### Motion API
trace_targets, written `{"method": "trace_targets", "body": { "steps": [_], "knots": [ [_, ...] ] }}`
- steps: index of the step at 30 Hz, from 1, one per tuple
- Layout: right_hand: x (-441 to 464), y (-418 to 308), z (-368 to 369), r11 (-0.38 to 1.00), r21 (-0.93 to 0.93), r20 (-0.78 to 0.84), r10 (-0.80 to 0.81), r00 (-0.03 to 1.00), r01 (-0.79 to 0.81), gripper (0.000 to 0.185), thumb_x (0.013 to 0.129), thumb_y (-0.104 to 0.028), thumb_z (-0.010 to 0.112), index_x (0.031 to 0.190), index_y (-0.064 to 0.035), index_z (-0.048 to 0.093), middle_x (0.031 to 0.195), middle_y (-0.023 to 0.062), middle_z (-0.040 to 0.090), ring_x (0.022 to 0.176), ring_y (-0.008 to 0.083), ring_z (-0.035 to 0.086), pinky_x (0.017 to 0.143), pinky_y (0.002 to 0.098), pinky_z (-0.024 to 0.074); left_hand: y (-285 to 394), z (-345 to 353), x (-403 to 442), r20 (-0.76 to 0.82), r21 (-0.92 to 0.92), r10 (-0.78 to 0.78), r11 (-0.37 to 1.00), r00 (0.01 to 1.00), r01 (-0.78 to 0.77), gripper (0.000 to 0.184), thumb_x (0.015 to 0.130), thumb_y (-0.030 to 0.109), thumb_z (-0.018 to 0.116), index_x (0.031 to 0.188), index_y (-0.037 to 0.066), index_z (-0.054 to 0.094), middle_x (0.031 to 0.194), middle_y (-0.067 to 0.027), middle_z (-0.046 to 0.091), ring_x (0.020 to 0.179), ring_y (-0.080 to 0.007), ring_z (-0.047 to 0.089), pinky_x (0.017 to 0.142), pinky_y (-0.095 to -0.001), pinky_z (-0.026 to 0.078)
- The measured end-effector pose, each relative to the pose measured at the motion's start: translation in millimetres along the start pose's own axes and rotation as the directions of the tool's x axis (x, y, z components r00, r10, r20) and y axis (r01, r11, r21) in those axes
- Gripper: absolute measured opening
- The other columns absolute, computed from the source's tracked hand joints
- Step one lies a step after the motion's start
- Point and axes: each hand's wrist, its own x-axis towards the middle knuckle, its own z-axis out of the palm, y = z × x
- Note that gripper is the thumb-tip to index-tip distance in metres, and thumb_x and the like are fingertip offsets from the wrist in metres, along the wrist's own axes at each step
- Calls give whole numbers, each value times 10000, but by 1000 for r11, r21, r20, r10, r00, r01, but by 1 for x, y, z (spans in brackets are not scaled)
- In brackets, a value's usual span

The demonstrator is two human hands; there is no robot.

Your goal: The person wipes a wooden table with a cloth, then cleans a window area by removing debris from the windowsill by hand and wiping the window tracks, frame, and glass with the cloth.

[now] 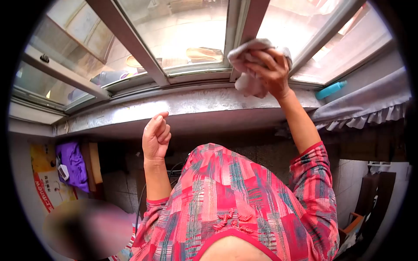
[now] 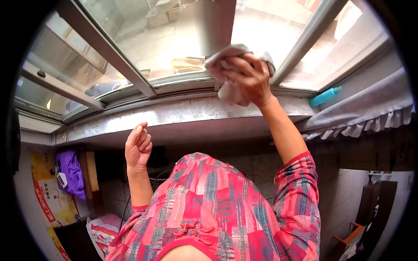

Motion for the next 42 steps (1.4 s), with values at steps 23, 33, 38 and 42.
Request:
{"method": "trace_targets", "body": {
  "steps": [23,33,38,42],
  "knots": [
    [20,-161,146,933,354,375,-74,924,-69,320,679,-85,646,994,-104,698,1173,64,576,1127,308,482,941,394,446,6,-81,-37,-198,-356,-6,932,980,-66,174,905,148,553,995,11,611,543,84,304,438,-16,293,388,-168,237],
    [11,-135,107,985,162,554,-37,832,-64,323,688,-144,651,1008,-132,695,1175,17,550,1137,242,485,907,404,439,21,-88,-23,-149,-364,10,929,989,-64,172,912,141,540,997,9,610,542,69,298,442,-31,300,378,-173,243],
    [-7,-106,78,986,44,582,105,806,-160,262,653,-93,645,904,-116,715,1104,12,611,1077,249,525,859,354,481,14,-107,-27,-206,-373,-33,927,978,-47,170,914,140,541,999,8,606,533,66,306,433,-35,298,364,-177,234],
    [-2,-107,61,929,112,580,227,782,-353,318,595,-39,680,882,-173,708,1092,5,622,1041,261,537,816,364,504,14,-108,-20,-191,-374,-60,927,980,-16,177,904,138,539,1007,7,601,548,73,316,441,-22,305,384,-173,239]
  ]
}}
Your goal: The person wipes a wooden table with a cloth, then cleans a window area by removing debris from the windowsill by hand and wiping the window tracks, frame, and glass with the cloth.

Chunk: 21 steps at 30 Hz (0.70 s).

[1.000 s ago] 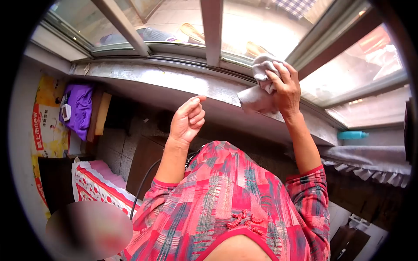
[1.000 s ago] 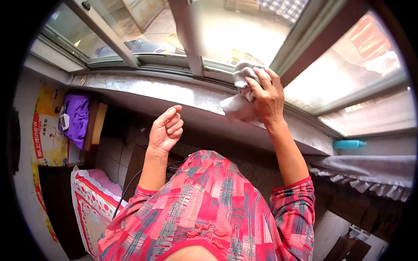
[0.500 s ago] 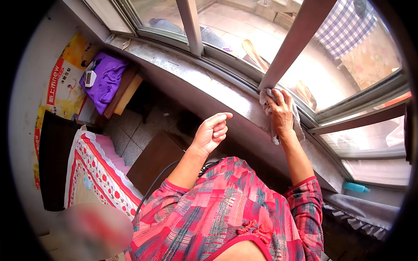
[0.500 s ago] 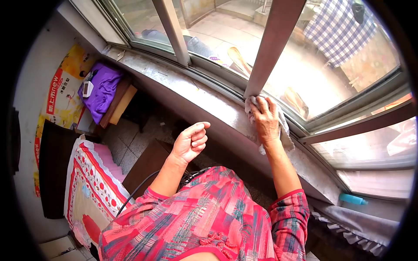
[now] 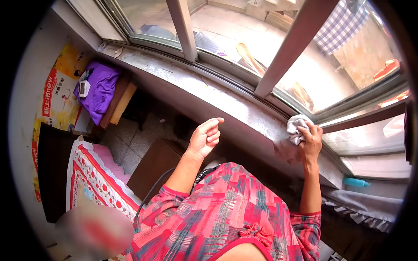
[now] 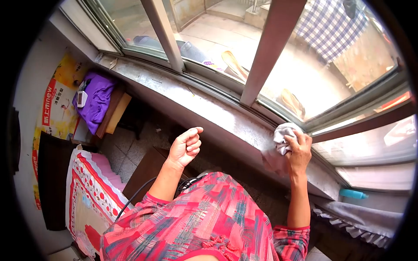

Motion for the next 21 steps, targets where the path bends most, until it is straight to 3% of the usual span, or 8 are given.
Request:
{"method": "trace_targets", "body": {
  "steps": [2,5,8,14,17,19,20,21],
  "knots": [
    [19,-28,-19,985,155,-23,-78,997,81,296,576,-53,713,852,-158,703,1077,28,631,1017,292,541,810,380,500,0,3,7,6,1,6,1000,1000,-6,175,917,156,539,982,8,607,538,69,313,435,-29,301,374,-173,245],
    [77,-101,-51,885,252,-253,-330,909,392,227,580,-102,750,796,-149,700,1038,64,638,996,328,551,814,402,494,3,10,7,17,-21,0,1000,1000,1,173,920,156,528,988,12,598,542,70,304,444,-33,300,386,-172,237],
    [173,-185,-77,709,119,-507,-558,656,695,212,550,-136,729,758,-157,693,1075,39,628,1003,298,557,795,382,506,10,-1,-4,21,-49,68,997,997,-66,167,920,151,519,1001,24,590,544,71,292,446,-36,289,396,-180,224],
    [328,-287,-112,583,-191,-801,-558,218,790,196,569,-172,716,764,-186,704,1157,-25,595,1134,251,492,882,384,446,26,-48,-38,-137,-129,212,965,968,-230,138,899,151,535,935,48,620,519,69,304,430,-46,298,391,-199,223],
    [400,-321,-132,607,-245,-824,-542,168,756,225,630,-188,709,854,-207,713,1205,-34,565,1236,263,409,950,443,377,34,-78,-51,-192,-159,310,926,931,-341,135,896,143,533,935,55,627,506,68,294,418,-50,292,382,-207,220],
    [422,-334,-118,688,-208,-744,-573,345,695,301,686,-227,678,986,-237,699,1292,-15,500,1320,279,305,970,522,312,39,-86,-58,-241,-180,347,902,907,-393,131,892,143,538,930,60,633,501,64,288,416,-51,290,378,-208,219],
    [425,-336,-98,724,-147,-608,-603,516,674,420,710,-267,654,1130,-255,647,1380,7,410,1369,291,211,969,567,270,41,-88,-61,-252,-206,349,892,903,-403,130,888,145,546,937,58,630,504,64,294,415,-52,289,378,-209,218],
    [418,-336,-84,720,-161,-601,-614,512,675,471,700,-283,656,1168,-238,625,1399,15,381,1368,289,205,969,564,273,44,-86,-64,-263,-207,352,889,898,-409,132,887,147,549,943,56,627,506,64,297,416,-52,290,379,-208,218]
  ]
}}
